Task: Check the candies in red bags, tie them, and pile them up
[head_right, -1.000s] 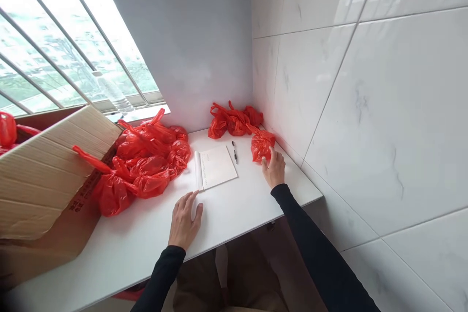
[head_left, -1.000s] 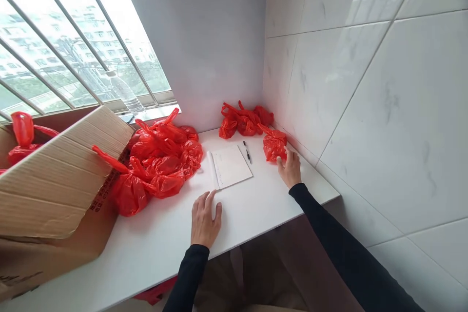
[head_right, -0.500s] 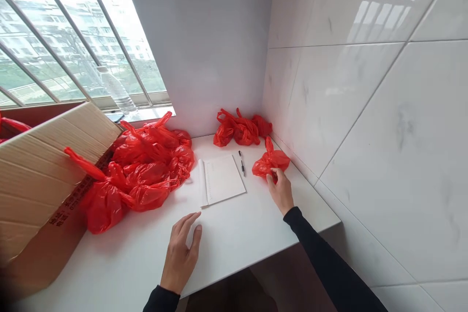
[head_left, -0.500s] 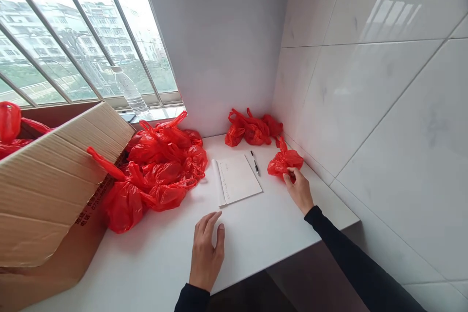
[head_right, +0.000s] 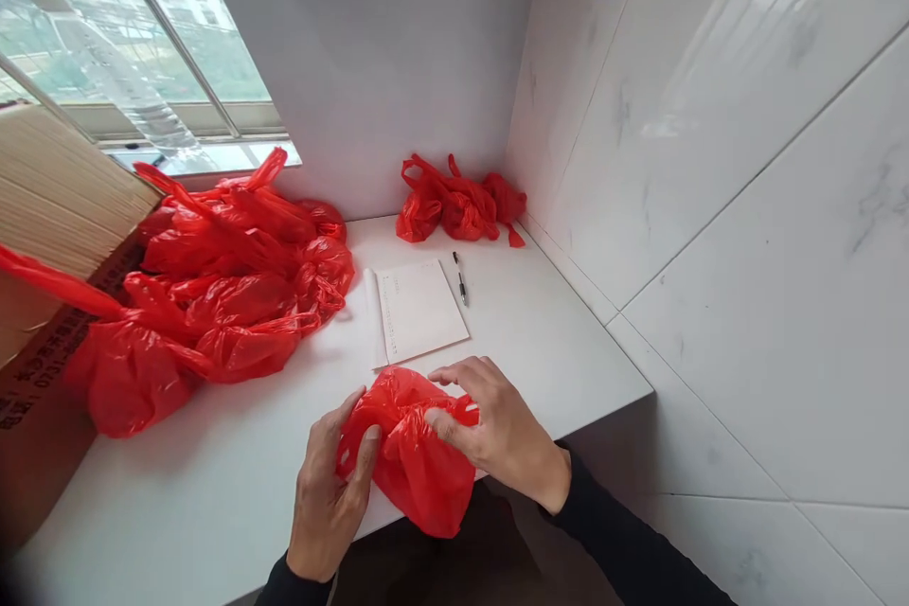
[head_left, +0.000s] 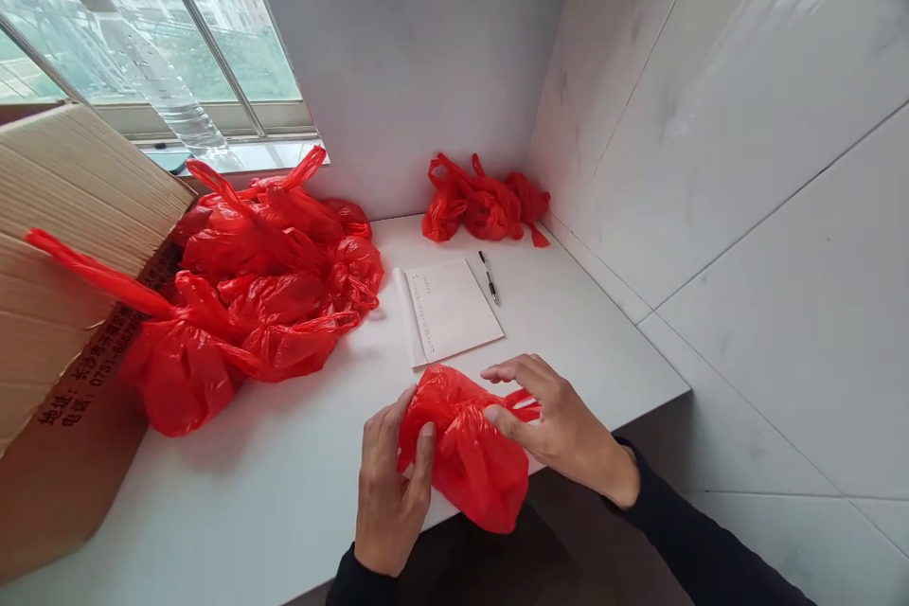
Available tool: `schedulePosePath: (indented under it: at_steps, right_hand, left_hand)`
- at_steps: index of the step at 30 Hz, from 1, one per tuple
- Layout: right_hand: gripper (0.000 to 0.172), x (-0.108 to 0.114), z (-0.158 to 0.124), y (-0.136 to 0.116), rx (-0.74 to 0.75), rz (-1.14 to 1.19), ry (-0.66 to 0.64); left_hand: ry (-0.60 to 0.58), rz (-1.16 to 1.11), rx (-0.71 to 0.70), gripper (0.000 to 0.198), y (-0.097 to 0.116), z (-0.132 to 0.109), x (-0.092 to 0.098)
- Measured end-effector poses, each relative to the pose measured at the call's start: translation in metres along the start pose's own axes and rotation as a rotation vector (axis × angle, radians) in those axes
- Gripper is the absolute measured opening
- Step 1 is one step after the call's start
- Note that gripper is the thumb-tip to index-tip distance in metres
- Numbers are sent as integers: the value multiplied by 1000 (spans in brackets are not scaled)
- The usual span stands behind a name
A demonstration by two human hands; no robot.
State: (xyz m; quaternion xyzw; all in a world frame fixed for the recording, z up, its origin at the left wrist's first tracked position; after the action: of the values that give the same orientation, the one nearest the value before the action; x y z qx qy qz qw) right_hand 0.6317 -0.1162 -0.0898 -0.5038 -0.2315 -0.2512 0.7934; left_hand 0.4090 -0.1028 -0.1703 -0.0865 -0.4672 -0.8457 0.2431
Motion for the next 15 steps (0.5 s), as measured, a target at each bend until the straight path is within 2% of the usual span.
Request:
schedulePosePath:
  at_steps: [3,5,7,8,12,15]
  right_hand:
    - [51,-13,-9,0,57,-73,-116]
    - [41,-20,-13,-1,90,-115,-135]
    - [18,-22,-13,0,121,-124,-132]
    - [11,-20,-11,1,128,-123,-115]
    - [13,3,-3,12,59,-147,43]
    - [17,9,-3,14,-3,-127,66]
  left_hand:
    - [33,-22,59,29,4,-4,0]
    - [45,-36,117,17,5,-5,5]
    - [64,-32,206,18,2,-7,15]
    - [85,-22,260,21,-1,-8,22]
    - [234,41,435,30,-20,-17,55]
    - [345,76,430,37,-17,-22,68]
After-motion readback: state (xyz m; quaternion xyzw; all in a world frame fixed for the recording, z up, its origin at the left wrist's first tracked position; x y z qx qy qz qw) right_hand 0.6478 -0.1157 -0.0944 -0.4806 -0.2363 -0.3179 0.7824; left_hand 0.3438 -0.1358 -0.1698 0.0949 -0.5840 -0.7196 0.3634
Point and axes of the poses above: each hand's wrist, its own z-axis towards the middle knuckle, its own x-axis out of the back of the hand, y = z × x, the point moved 5 cm from there along z, towards the middle knuckle, and after that the axes turned 4 degrees about y, right-handed, at the moved point
